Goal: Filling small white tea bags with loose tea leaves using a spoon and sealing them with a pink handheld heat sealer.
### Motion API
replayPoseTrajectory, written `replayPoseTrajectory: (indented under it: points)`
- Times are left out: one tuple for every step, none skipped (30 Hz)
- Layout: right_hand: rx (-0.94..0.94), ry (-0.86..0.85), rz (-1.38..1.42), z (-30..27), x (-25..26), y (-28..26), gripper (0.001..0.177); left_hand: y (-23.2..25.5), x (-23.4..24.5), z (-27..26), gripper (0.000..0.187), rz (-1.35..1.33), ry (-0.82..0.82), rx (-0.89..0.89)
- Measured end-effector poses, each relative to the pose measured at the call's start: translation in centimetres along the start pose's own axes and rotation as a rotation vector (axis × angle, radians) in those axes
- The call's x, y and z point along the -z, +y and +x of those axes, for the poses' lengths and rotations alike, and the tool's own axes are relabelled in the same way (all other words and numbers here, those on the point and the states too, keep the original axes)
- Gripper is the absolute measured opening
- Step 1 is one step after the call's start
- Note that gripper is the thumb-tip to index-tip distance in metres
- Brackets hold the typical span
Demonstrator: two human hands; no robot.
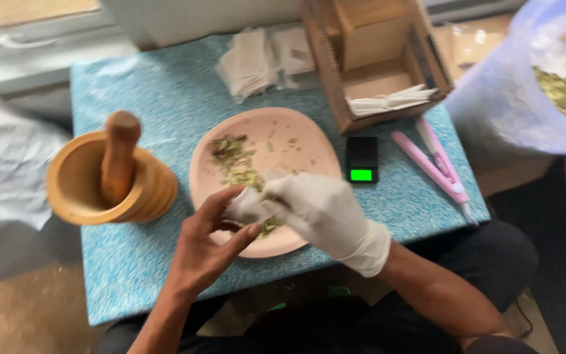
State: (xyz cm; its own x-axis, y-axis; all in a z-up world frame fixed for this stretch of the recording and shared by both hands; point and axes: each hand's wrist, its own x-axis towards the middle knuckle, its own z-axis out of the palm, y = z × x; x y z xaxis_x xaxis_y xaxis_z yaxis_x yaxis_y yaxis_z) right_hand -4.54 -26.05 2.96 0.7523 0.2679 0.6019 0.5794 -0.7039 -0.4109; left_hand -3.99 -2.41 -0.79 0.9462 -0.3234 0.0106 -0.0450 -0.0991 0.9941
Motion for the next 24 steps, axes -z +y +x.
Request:
replayPoseTrajectory:
  points:
    - [-0.037, -0.003, 0.043, -0.5, -0.4, -0.2, 0.011, 0.1, 0.1, -0.1, 0.062, 0.121, 0.029, -0.045]
    - [-0.067, -0.014, 0.098, -0.9, -1.0, -0.5, 0.011, 0.1, 0.3, -0.6, 0.068, 0.243, 0.074, -0.085]
    - [-0.077, -0.010, 0.091, -1.2, -1.0, -0.6, 0.011, -0.2, 0.0, -0.5, 0.068, 0.241, 0.062, -0.085]
    - [-0.108, -0.021, 0.140, -1.4, -1.1, -0.6, 0.007, -0.5, -0.2, -0.4, 0.049, 0.309, 0.090, -0.134]
    - [-0.139, -0.031, 0.189, -1.5, -1.3, -0.8, 0.003, -0.8, -0.3, -0.4, 0.031, 0.375, 0.118, -0.184]
    - [-0.140, -0.028, 0.186, -1.7, -1.1, -0.6, 0.003, -1.1, -0.2, -0.4, 0.031, 0.374, 0.115, -0.187]
    - [-0.191, -0.043, 0.253, -1.9, -1.0, -0.5, 0.005, -1.4, -0.1, -0.4, 0.022, 0.381, 0.098, -0.179]
    - [-0.235, -0.062, 0.326, -1.9, -1.0, -0.4, 0.007, -1.7, 0.1, -0.6, 0.015, 0.390, 0.090, -0.168]
    - [-0.230, -0.064, 0.328, -1.7, -0.3, -0.3, 0.007, -1.2, 0.1, -0.4, 0.015, 0.391, 0.096, -0.168]
    - [-0.251, -0.140, 0.390, -1.5, 0.4, -0.3, 0.014, -0.6, 0.1, -0.3, 0.010, 0.430, 0.034, -0.238]
    - [-0.272, -0.215, 0.452, -1.2, 1.0, -0.4, 0.023, -0.1, 0.3, -0.2, 0.013, 0.468, -0.028, -0.307]
    - [-0.263, -0.222, 0.466, -1.5, 1.1, 0.2, 0.023, -0.7, 0.1, -0.1, 0.013, 0.477, -0.015, -0.299]
    - [-0.349, -0.236, 0.542, -1.7, 1.2, 0.6, 0.025, -1.3, 0.1, 0.1, 0.012, 0.429, 0.016, -0.319]
    - [-0.421, -0.264, 0.628, -1.6, 1.0, 1.0, 0.040, -1.8, 0.3, -0.2, 0.014, 0.388, 0.067, -0.336]
    - [-0.397, -0.286, 0.652, -1.4, 1.1, 0.8, 0.040, -1.4, 0.4, -0.5, 0.014, 0.405, 0.101, -0.323]
    - [-0.409, -0.307, 0.603, -1.2, 1.5, 0.8, 0.045, -1.1, 0.4, -0.4, 0.015, 0.369, 0.074, -0.337]
    - [-0.421, -0.327, 0.553, -1.0, 1.9, 0.9, 0.049, -0.8, 0.3, -0.3, 0.017, 0.332, 0.048, -0.351]
    - [-0.412, -0.334, 0.557, -0.8, 1.9, 0.7, 0.049, -0.2, 0.4, -0.3, 0.017, 0.334, 0.059, -0.350]
    - [-0.383, -0.345, 0.551, -0.7, 2.0, 0.7, 0.051, 0.3, 0.3, -0.2, 0.019, 0.326, 0.027, -0.348]
    - [-0.359, -0.355, 0.545, -0.7, 2.1, 0.5, 0.053, 0.8, 0.3, -0.2, 0.022, 0.316, -0.009, -0.344]
    - [-0.355, -0.361, 0.548, -0.6, 2.0, 0.3, 0.053, 1.1, 0.3, -0.3, 0.022, 0.316, -0.002, -0.341]
    - [-0.330, -0.367, 0.540, -0.5, 2.0, 0.1, 0.052, 1.4, 0.3, -0.2, 0.025, 0.307, -0.032, -0.355]
    - [-0.305, -0.373, 0.532, -0.4, 2.0, 0.0, 0.051, 1.7, 0.3, -0.1, 0.027, 0.298, -0.063, -0.369]
    - [-0.304, -0.373, 0.531, -0.2, 1.9, 0.1, 0.051, 1.8, 0.3, 0.0, 0.027, 0.298, -0.062, -0.370]
